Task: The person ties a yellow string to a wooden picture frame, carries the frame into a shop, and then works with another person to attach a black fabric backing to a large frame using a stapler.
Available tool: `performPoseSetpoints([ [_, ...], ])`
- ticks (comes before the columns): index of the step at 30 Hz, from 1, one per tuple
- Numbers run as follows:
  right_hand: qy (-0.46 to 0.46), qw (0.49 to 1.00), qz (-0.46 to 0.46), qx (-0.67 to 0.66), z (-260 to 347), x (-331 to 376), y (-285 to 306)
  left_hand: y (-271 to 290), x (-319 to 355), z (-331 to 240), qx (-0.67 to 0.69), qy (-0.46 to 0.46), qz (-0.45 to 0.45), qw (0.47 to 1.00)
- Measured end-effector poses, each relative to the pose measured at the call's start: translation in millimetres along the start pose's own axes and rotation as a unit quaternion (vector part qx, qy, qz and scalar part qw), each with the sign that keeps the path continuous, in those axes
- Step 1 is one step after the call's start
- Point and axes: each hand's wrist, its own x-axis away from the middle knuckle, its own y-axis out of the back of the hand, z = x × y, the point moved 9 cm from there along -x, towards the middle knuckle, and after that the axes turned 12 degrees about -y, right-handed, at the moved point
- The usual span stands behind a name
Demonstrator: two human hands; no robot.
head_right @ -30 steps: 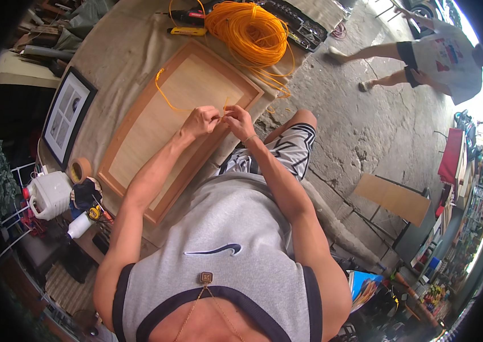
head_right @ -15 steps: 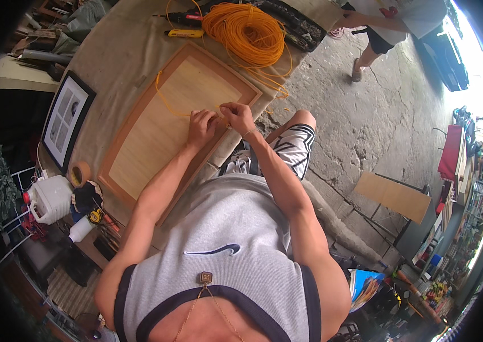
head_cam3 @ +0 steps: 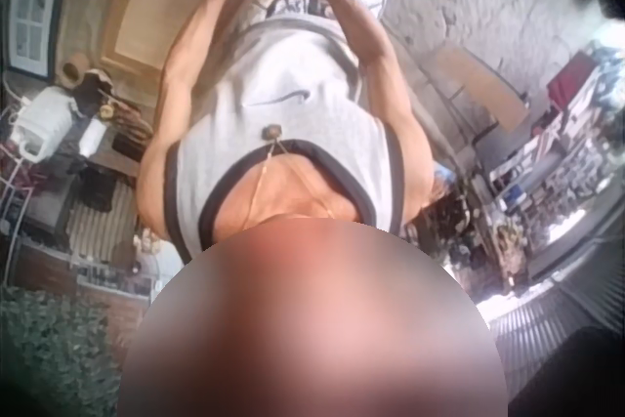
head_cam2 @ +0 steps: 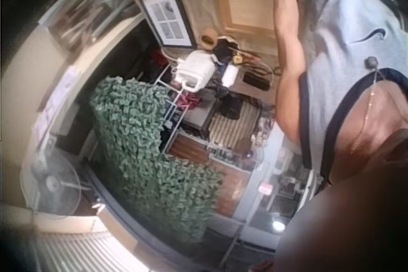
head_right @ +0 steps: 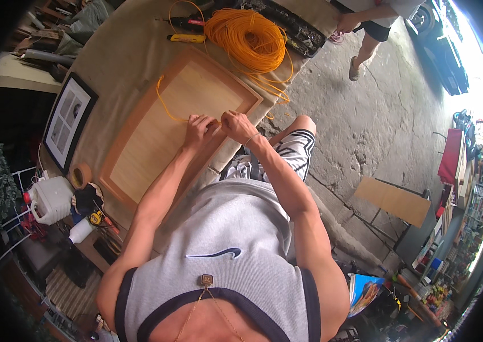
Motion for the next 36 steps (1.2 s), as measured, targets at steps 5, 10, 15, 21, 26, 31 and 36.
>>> performPoseSetpoints([
  [5,0.055,0.993,0.051,0.087,4.2,-10.8,-16.0,7.1,-11.6,-1.4,0.009,-0.053,0.058,0.997],
  [10,0.021,0.995,0.099,0.016,-4.4,-16.1,-26.0,2.3,-12.5,4.6,0.06,-0.065,0.154,0.984],
  [15,-0.036,0.986,0.157,-0.034,-21.6,-21.1,-32.7,-1.8,-21.3,12.2,0.123,-0.07,0.197,0.97],
  [21,-0.164,0.953,0.193,-0.167,-52.6,-20.4,-37.6,8.9,-22.4,3.8,0.032,-0.11,0.131,0.985],
  [26,-0.148,0.961,0.066,-0.223,-43.4,-10.7,-15.9,15.5,-11.6,0.8,0.025,-0.106,0.044,0.993],
  [31,-0.153,0.953,0.102,-0.24,-47.2,-5.7,-30.0,30.0,-22.6,-17.3,-0.061,-0.1,0.023,0.993],
  [36,-0.178,0.937,0.13,-0.271,-43.2,-0.6,-31.5,46.7,-9.4,-33.8,-0.124,0.003,-0.066,0.99],
])
